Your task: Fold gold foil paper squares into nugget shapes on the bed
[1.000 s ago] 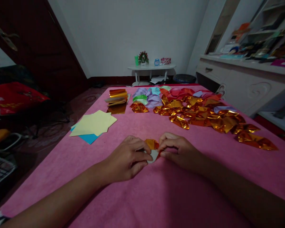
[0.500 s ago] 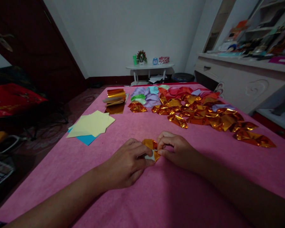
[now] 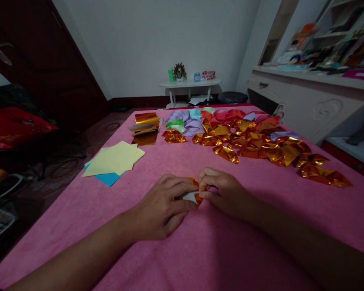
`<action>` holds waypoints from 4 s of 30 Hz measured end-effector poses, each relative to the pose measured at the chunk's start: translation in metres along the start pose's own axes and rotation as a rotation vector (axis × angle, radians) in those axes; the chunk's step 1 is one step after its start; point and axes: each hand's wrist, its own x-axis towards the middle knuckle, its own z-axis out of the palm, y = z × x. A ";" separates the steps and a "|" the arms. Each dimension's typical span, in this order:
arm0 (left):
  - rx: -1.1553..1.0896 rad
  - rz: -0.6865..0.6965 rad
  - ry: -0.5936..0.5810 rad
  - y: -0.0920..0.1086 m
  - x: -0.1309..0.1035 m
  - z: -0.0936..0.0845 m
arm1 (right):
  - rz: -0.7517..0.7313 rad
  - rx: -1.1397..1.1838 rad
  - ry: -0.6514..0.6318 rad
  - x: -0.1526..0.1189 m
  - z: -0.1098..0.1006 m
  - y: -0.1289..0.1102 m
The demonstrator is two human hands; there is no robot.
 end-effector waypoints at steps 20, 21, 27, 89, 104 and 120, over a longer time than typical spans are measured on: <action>-0.030 -0.011 -0.038 -0.002 -0.003 0.005 | -0.020 0.151 -0.023 -0.002 -0.011 0.005; -0.027 -0.006 -0.031 -0.002 -0.002 0.005 | -0.017 0.156 -0.018 -0.002 -0.012 0.005; -0.006 0.007 -0.028 -0.002 -0.003 0.005 | 0.001 0.118 0.021 -0.003 -0.008 0.003; -0.021 -0.157 0.168 -0.021 -0.021 0.002 | -0.087 -0.200 -0.025 -0.010 0.002 -0.022; -0.050 -0.247 0.009 -0.012 -0.014 -0.006 | -0.063 -0.093 -0.041 -0.009 -0.003 -0.022; -0.140 -0.414 0.159 -0.014 -0.008 0.009 | 0.055 -0.020 0.086 0.003 0.005 -0.004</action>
